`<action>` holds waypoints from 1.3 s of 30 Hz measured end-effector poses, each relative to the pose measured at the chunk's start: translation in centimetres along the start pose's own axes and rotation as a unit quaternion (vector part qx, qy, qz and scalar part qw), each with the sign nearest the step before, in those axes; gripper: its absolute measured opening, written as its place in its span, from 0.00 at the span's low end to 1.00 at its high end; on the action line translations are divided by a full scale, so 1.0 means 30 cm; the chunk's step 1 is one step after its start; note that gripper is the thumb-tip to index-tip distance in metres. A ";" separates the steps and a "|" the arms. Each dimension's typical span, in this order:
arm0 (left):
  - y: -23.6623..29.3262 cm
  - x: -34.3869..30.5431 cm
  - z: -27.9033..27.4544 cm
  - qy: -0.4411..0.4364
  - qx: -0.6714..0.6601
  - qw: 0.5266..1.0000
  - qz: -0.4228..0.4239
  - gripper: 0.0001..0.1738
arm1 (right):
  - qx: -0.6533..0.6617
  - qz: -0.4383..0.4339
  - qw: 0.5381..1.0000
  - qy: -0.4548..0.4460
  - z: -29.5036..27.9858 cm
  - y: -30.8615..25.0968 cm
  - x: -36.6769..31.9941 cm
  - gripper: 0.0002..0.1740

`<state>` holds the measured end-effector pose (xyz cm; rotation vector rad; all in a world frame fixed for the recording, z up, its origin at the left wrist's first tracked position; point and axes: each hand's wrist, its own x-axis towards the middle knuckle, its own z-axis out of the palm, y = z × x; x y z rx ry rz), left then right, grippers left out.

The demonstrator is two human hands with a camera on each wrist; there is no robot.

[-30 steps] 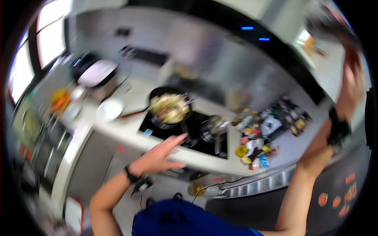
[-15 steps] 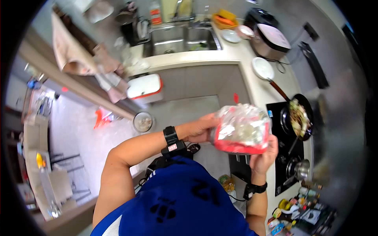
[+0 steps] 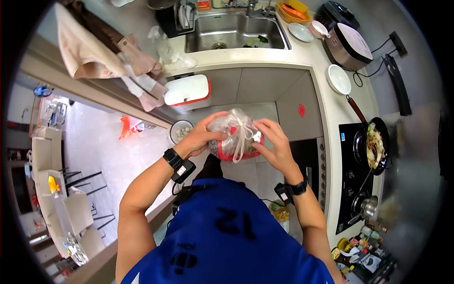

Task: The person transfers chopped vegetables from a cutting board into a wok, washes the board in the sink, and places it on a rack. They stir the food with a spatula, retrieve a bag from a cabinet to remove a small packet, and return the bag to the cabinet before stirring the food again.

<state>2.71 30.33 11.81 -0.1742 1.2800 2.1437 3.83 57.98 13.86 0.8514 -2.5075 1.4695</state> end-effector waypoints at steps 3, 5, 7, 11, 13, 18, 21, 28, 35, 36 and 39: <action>0.116 0.083 -0.067 -0.006 0.015 1.000 0.026 0.45 | -0.061 -0.010 0.998 0.009 0.036 0.021 0.166 0.31; 0.194 0.157 -0.129 -0.015 0.034 0.998 0.042 0.45 | -0.074 -0.030 0.996 0.050 0.060 0.024 0.287 0.28; 0.255 0.229 -0.181 -0.034 0.078 0.995 0.049 0.44 | -0.099 -0.050 0.992 0.052 0.061 0.044 0.368 0.24; 0.359 0.362 -0.203 -0.046 0.152 0.986 0.059 0.42 | -0.105 -0.070 0.990 0.070 0.047 0.136 0.513 0.16; 0.368 0.452 -0.220 -0.063 0.183 0.980 0.055 0.41 | -0.030 -0.039 0.994 0.099 0.033 0.156 0.568 0.13; 0.379 0.595 -0.176 -0.043 0.504 0.810 0.297 0.41 | 0.096 0.072 0.982 0.147 -0.014 0.182 0.615 0.08; 0.381 0.698 -0.072 -0.120 0.542 0.749 0.362 0.28 | 0.119 0.082 0.978 0.153 -0.078 0.216 0.632 0.08; 0.371 0.975 0.175 -0.115 0.542 0.755 0.351 0.11 | 0.481 0.213 0.813 0.250 -0.399 0.447 0.555 0.15; 0.407 1.248 0.394 -0.104 0.575 0.720 0.374 0.12 | -0.152 0.062 0.979 0.125 -0.547 0.784 0.579 0.14; 0.409 1.290 0.394 -0.078 0.570 0.729 0.370 0.12 | -0.172 0.054 0.975 0.132 -0.562 0.833 0.606 0.13; 0.460 1.422 0.368 -0.010 0.563 0.744 0.360 0.11 | -0.177 0.065 0.956 0.226 -0.639 0.965 0.681 0.07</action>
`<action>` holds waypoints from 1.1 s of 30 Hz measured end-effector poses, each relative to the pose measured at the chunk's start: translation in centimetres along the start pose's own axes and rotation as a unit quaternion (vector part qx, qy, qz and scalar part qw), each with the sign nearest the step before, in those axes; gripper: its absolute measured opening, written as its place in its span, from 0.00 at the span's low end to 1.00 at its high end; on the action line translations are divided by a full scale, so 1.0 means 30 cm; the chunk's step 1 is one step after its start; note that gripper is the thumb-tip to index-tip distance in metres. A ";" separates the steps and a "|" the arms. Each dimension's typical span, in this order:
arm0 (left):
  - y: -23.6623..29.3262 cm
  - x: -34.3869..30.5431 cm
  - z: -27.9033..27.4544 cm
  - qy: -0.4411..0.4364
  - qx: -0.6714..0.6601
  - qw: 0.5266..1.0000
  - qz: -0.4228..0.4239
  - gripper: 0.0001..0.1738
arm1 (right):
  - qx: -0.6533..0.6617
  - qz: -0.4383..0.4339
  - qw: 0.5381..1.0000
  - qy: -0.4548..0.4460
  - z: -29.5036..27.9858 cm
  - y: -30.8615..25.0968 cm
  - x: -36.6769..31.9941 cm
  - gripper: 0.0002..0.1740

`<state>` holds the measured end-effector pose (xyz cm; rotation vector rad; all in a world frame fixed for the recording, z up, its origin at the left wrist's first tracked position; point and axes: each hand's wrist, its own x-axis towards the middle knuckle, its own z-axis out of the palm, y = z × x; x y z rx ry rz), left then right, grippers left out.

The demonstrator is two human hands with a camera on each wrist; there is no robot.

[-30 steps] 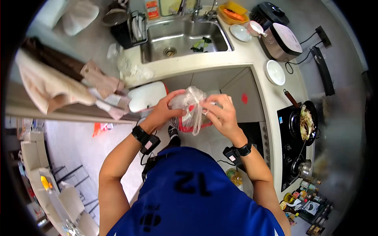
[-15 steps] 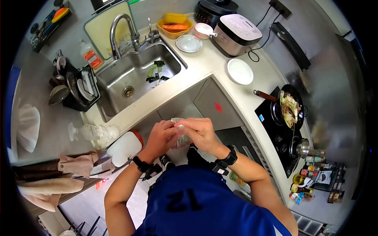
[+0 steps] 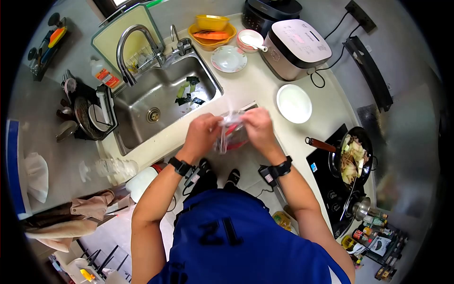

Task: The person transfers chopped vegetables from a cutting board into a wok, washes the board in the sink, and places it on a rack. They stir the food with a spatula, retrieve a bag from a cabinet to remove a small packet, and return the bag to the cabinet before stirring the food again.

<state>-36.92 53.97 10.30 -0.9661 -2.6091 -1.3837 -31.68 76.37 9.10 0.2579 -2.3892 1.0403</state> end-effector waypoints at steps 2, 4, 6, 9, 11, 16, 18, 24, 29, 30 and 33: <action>-0.081 0.071 -0.007 0.008 -0.048 0.997 -0.068 0.09 | 0.067 0.094 0.993 0.037 0.003 0.099 0.042 0.09; -0.136 0.141 0.006 0.014 -0.103 0.989 -0.108 0.07 | 0.150 0.188 0.970 0.032 0.017 0.159 0.068 0.11; -0.191 0.191 0.065 0.016 -0.132 0.987 -0.093 0.06 | 0.087 0.168 0.982 0.003 0.055 0.182 0.096 0.09; -0.227 0.251 0.107 -0.004 -0.127 0.988 -0.093 0.06 | -0.047 0.111 0.991 -0.051 0.111 0.169 0.133 0.07; -0.262 0.286 0.115 -0.021 -0.094 0.990 -0.099 0.07 | -0.074 0.093 0.991 -0.068 0.151 0.225 0.155 0.08; -0.384 0.278 0.095 0.115 0.036 0.992 0.039 0.06 | 0.125 0.213 0.968 0.051 0.113 0.273 0.174 0.10; -0.392 0.276 0.086 0.059 -0.087 0.990 -0.090 0.06 | 0.166 0.258 0.951 0.044 0.100 0.325 0.153 0.11; -0.403 0.277 0.127 0.007 -0.219 0.967 -0.134 0.03 | 0.267 0.371 0.881 0.121 0.112 0.354 0.094 0.13; -0.249 0.333 0.082 0.017 -0.081 0.993 -0.083 0.07 | 0.067 0.239 0.958 0.146 0.076 0.266 0.181 0.14; -0.259 0.332 0.088 0.018 -0.075 0.992 -0.099 0.08 | 0.010 0.165 0.974 0.157 0.040 0.200 0.225 0.14; -0.236 0.348 0.089 0.064 -0.123 0.983 -0.118 0.05 | -0.007 -0.054 0.998 -0.009 -0.010 0.122 0.269 0.12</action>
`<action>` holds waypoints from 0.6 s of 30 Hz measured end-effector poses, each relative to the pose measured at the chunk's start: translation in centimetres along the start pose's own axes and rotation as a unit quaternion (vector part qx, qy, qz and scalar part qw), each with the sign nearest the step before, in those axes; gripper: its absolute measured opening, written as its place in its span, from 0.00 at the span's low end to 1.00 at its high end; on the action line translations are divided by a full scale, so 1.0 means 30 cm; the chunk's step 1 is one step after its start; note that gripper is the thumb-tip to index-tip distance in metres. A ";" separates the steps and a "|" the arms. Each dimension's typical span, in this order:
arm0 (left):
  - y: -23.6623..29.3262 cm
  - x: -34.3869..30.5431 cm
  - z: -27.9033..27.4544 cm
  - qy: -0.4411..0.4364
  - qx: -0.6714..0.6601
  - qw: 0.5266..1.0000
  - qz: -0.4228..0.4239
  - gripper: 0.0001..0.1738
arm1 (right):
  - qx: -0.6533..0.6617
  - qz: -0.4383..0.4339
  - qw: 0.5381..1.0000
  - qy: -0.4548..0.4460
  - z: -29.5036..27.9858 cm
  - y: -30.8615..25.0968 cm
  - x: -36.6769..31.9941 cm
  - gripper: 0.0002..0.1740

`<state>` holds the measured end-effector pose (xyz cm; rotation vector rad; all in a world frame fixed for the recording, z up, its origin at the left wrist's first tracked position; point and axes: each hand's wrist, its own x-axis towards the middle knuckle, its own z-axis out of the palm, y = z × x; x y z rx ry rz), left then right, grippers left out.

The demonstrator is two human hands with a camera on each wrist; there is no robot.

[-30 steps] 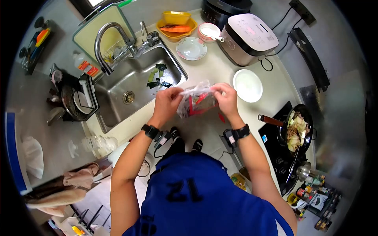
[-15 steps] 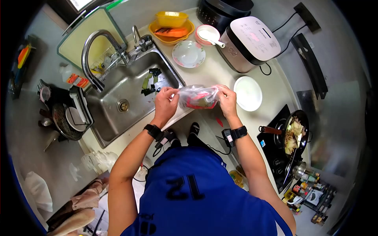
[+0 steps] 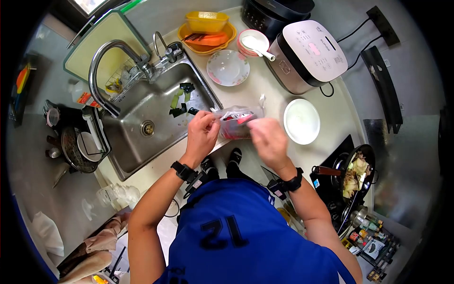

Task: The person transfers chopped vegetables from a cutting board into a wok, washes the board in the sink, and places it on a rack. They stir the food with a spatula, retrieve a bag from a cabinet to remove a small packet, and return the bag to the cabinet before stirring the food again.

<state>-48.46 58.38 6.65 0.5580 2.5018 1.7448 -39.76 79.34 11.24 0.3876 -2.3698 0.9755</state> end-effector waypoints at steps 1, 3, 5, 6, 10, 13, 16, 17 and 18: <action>0.032 -0.002 0.002 0.017 -0.014 1.000 -0.007 0.05 | -0.022 -0.001 0.998 -0.058 0.021 -0.008 0.008 0.12; 0.017 -0.011 -0.001 0.011 -0.011 1.000 -0.005 0.06 | -0.108 -0.020 0.990 -0.094 0.093 -0.003 0.027 0.11; -0.003 -0.029 0.016 0.010 -0.097 0.991 -0.088 0.06 | -0.160 0.031 0.975 -0.149 0.118 0.039 -0.009 0.09; -0.014 -0.033 0.021 0.013 -0.139 0.982 -0.130 0.06 | -0.185 0.054 0.965 -0.178 0.122 0.059 -0.025 0.09; -0.014 -0.033 0.002 0.000 -0.093 0.988 -0.127 0.04 | -0.186 0.105 0.946 -0.242 0.100 0.059 -0.057 0.09; 0.014 -0.032 -0.019 0.022 -0.063 0.997 -0.038 0.05 | -0.070 0.077 0.981 -0.163 0.113 0.034 -0.015 0.08; 0.047 -0.045 -0.040 -0.002 -0.096 0.993 -0.063 0.06 | -0.060 0.091 0.984 -0.144 0.158 0.046 0.008 0.12; 0.043 -0.047 -0.050 -0.024 -0.129 0.988 -0.078 0.06 | -0.094 0.093 0.979 -0.157 0.180 0.083 0.007 0.14; 0.041 -0.047 -0.057 -0.044 -0.162 0.982 -0.092 0.06 | -0.128 0.094 0.973 -0.170 0.197 0.110 0.004 0.15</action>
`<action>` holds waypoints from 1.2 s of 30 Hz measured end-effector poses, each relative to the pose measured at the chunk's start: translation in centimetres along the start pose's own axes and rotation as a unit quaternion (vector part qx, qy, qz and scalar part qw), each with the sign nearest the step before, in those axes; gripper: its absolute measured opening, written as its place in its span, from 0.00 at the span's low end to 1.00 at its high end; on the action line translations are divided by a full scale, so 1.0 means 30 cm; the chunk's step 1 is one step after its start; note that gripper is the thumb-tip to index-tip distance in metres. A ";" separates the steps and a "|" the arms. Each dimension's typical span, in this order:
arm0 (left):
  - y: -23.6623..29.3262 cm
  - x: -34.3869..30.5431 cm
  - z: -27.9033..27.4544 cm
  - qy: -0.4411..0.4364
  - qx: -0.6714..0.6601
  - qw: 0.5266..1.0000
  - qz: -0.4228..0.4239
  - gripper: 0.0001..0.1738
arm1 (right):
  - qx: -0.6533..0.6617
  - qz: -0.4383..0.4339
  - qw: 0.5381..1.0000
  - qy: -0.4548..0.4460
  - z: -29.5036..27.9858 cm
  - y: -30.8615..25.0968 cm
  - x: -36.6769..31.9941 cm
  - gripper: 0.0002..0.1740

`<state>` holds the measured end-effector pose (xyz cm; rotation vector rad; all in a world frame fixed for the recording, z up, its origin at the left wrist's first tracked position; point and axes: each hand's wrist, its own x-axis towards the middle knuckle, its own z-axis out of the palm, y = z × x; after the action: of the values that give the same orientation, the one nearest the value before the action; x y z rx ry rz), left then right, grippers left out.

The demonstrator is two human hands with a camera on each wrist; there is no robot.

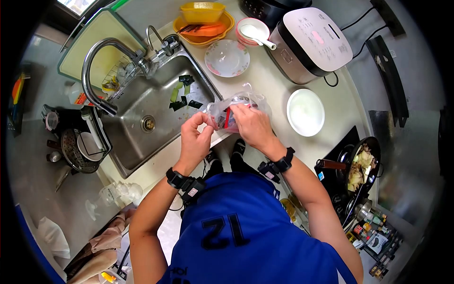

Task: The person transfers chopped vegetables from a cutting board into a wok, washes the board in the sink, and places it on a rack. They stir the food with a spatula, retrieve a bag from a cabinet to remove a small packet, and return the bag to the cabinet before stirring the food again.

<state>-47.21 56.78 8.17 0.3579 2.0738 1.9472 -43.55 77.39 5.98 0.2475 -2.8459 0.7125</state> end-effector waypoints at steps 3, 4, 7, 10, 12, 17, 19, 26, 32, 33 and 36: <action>0.012 -0.004 -0.012 -0.032 -0.054 0.997 -0.038 0.08 | -0.084 0.013 0.992 -0.095 -0.019 0.027 -0.010 0.15; 0.021 -0.004 -0.010 -0.035 -0.043 0.998 -0.038 0.08 | -0.100 -0.005 0.991 -0.094 -0.029 0.024 -0.011 0.15; 0.036 -0.002 0.017 -0.043 -0.015 0.998 -0.043 0.11 | -0.039 -0.079 0.996 -0.013 -0.020 0.001 0.012 0.12; 0.021 0.007 0.035 -0.022 -0.035 0.999 -0.028 0.11 | 0.011 -0.092 0.995 -0.043 0.038 0.023 0.017 0.13; 0.004 0.025 0.031 -0.020 -0.063 0.997 -0.042 0.10 | -0.003 -0.054 0.995 -0.082 0.087 0.056 0.024 0.12; -0.004 0.040 0.028 -0.021 -0.088 0.995 -0.039 0.09 | -0.109 0.017 0.989 -0.098 0.121 0.070 0.070 0.06; -0.004 0.040 0.030 -0.020 -0.076 0.996 -0.037 0.10 | -0.119 0.027 0.987 -0.101 0.148 0.080 0.086 0.05; -0.043 0.060 0.011 -0.005 -0.027 0.999 -0.018 0.11 | -0.113 0.028 0.987 -0.114 0.210 0.112 0.140 0.08; -0.034 0.073 0.005 0.034 -0.074 0.996 -0.034 0.11 | -0.066 0.003 0.996 -0.065 0.191 0.134 0.135 0.08; -0.033 0.078 0.001 0.036 -0.069 0.996 -0.031 0.11 | -0.046 -0.015 0.998 -0.047 0.170 0.135 0.126 0.08; -0.005 0.081 -0.012 0.021 -0.054 0.997 -0.044 0.09 | 0.037 -0.058 0.996 0.060 0.152 0.166 0.096 0.10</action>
<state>-49.61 57.33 7.97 0.2008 1.9645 2.0199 -48.05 79.20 0.46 0.3654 -2.6705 0.7809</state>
